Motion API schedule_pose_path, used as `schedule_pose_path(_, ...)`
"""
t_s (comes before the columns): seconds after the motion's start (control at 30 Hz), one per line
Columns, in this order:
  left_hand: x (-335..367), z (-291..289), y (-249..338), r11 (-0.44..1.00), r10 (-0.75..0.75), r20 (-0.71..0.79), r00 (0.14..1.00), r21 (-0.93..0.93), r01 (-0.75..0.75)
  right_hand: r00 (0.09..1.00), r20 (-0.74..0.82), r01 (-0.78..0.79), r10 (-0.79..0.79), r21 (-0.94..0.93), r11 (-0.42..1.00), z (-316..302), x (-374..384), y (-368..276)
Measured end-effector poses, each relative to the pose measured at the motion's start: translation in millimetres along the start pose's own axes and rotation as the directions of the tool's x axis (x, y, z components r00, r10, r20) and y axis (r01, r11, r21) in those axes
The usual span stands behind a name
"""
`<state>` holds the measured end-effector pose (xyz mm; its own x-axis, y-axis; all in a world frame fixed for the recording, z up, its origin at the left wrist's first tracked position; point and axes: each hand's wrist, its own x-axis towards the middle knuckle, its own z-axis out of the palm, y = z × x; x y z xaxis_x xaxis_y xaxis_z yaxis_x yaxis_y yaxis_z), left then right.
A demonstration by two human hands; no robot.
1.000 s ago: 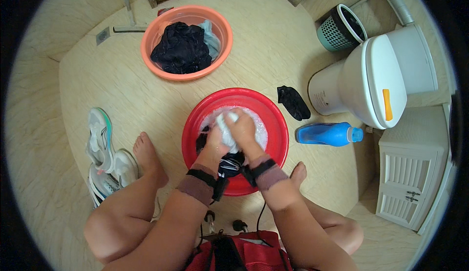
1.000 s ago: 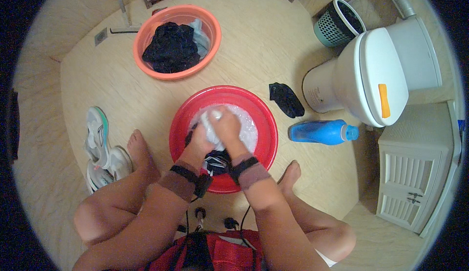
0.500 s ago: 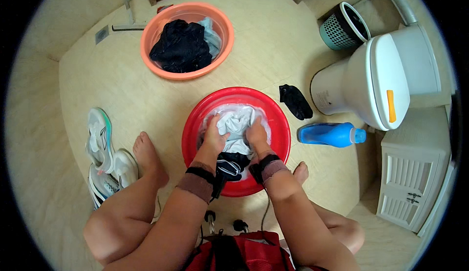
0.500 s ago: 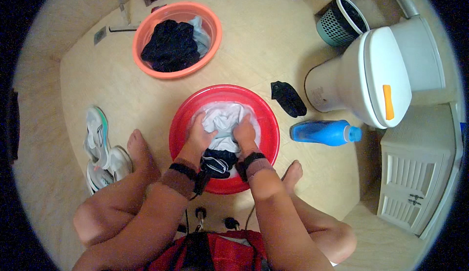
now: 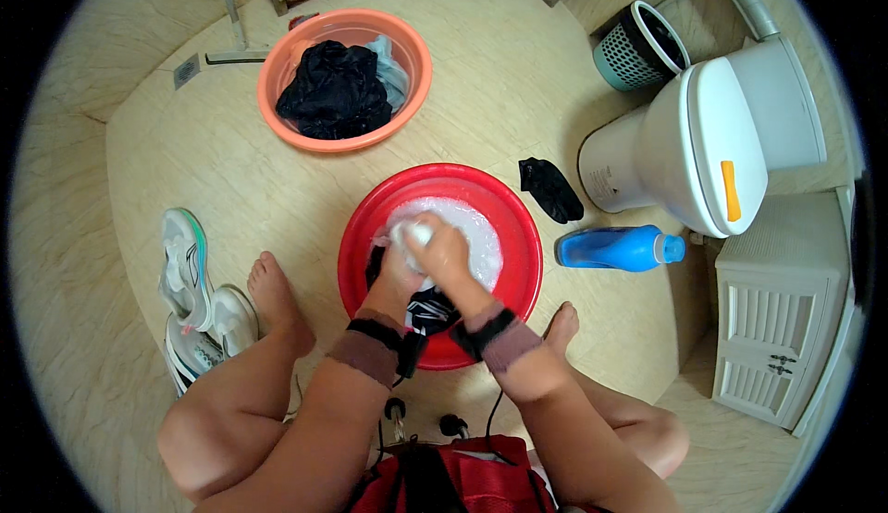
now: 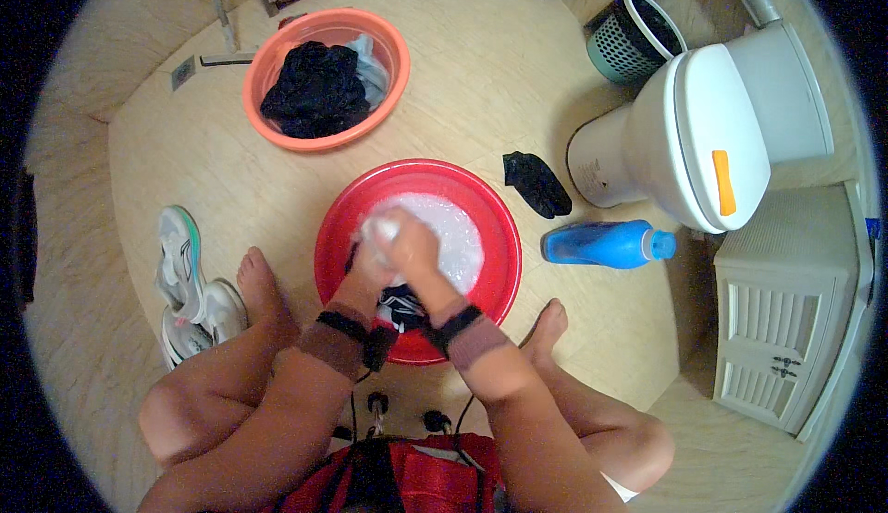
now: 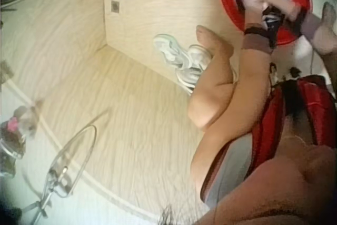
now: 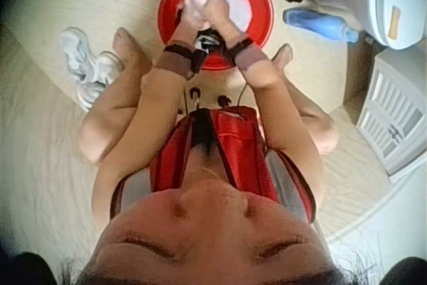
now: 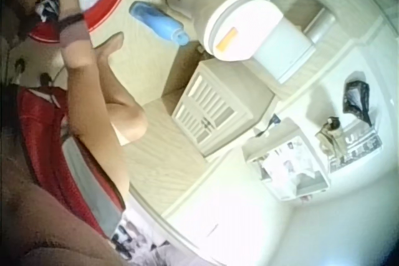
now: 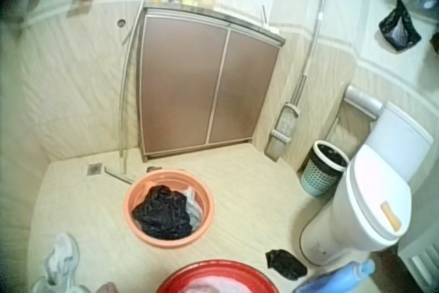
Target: The person washes clothes in a basin by hand, scrubbing a white garment with soap and rinsing it in the soapy water.
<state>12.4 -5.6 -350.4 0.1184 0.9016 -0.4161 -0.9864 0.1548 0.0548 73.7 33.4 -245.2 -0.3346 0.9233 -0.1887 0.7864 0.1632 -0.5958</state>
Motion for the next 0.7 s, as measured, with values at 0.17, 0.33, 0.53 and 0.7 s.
schedule_pose_path(0.17, 28.5, -5.7, -2.4, 0.987, 0.093, -0.229, 0.969, 0.152, -0.059, 0.927, -0.17, -0.329, 0.333, 0.054, 0.943, -5.4, 36.2, 85.9)
schedule_pose_path(0.33, 10.2, 16.6, 17.7, 0.926, 0.221, -0.552, 0.804, 0.377, 0.004, 0.886, 0.113, -0.409, 0.449, -0.264, 0.873, 20.6, -3.5, 151.1)
schedule_pose_path(0.53, 5.8, 0.8, 8.7, 0.86, 0.396, -0.409, 0.822, 0.479, -0.176, 0.88, 0.061, -0.448, 0.471, -0.216, 0.867, 23.0, 23.3, 123.9)
schedule_pose_path(0.7, 12.2, 1.2, 16.5, 0.999, 0.026, -0.179, 0.984, 0.05, -0.017, 0.991, 0.081, 0.08, -0.104, 0.256, 0.963, 13.9, 19.6, 61.2)
